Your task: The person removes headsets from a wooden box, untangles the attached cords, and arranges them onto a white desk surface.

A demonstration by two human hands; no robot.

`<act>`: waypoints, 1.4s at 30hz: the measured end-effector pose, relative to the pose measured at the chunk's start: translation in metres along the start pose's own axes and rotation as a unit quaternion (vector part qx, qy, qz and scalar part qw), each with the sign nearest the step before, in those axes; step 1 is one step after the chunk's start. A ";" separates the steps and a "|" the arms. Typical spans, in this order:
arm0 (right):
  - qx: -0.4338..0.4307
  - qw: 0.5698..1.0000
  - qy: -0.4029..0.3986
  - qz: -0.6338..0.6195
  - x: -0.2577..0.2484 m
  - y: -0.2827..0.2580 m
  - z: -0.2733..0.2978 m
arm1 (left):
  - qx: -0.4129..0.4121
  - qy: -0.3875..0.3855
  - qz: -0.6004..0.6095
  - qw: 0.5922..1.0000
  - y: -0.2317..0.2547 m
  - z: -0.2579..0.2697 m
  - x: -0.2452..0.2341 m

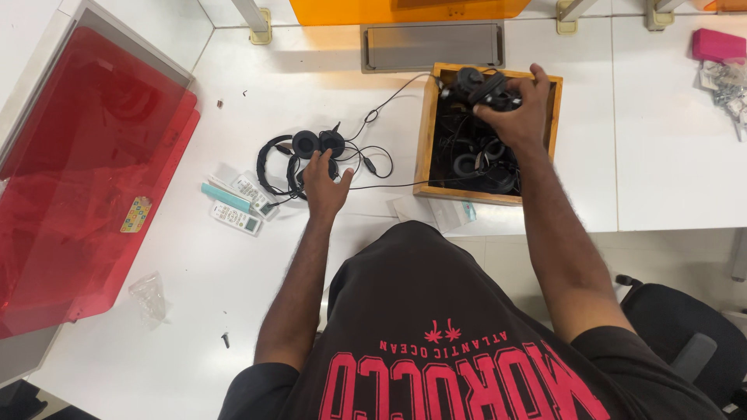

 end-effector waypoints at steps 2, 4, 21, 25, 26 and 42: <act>0.023 0.994 0.023 -0.101 -0.013 -0.007 -0.002 | 0.006 -0.015 0.016 1.000 0.012 -0.001 -0.001; 0.036 0.982 0.027 -0.181 -0.027 -0.017 -0.007 | 0.019 -0.023 0.030 0.999 0.023 -0.003 -0.001; -0.115 0.851 0.003 -0.512 -0.084 -0.120 -0.009 | 0.119 -0.115 0.102 0.981 0.119 -0.003 -0.019; -0.121 0.835 -0.036 -0.536 -0.094 -0.152 0.007 | 0.065 -0.176 0.288 0.939 0.141 -0.007 -0.018; -0.135 0.819 -0.050 -0.555 -0.094 -0.160 0.011 | 0.082 -0.181 0.326 0.924 0.144 -0.007 -0.016; -0.019 0.629 -0.175 -0.757 0.020 -0.188 0.023 | -0.020 -0.078 0.566 0.820 0.124 -0.005 -0.051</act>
Point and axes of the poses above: each hand's wrist, its own z-axis away from the middle knuckle, its own x-axis out of the palm, y = z × x, the point moved 3 cm from there along -z, towards the middle knuckle
